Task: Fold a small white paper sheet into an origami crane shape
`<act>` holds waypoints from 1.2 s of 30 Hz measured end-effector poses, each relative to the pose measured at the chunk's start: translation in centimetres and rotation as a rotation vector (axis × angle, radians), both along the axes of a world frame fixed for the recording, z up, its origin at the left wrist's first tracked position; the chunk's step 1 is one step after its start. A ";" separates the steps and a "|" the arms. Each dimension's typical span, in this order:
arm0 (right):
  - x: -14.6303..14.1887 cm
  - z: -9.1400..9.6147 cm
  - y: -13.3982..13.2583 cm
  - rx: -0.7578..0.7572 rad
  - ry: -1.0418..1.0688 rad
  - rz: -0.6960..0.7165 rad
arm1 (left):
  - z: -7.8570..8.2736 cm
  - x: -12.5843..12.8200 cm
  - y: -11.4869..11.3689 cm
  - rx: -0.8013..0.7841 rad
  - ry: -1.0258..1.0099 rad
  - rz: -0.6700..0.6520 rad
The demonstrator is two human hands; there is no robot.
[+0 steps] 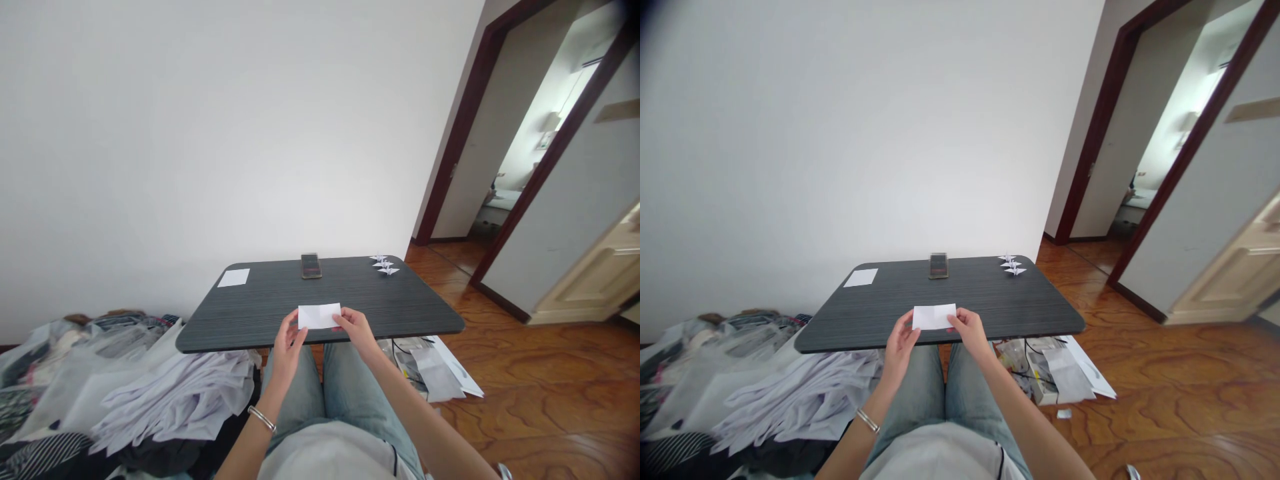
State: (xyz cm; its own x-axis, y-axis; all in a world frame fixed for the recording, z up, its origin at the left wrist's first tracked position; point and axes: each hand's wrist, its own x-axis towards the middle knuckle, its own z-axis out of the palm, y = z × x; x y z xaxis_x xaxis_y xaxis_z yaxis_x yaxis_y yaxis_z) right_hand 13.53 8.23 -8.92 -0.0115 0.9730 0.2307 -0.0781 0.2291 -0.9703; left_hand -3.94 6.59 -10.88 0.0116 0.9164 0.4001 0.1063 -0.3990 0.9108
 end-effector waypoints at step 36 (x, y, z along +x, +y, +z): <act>-2.1 5.4 -5.1 -0.069 0.292 0.133 | 7.7 0.6 -2.9 -0.285 -0.381 -0.177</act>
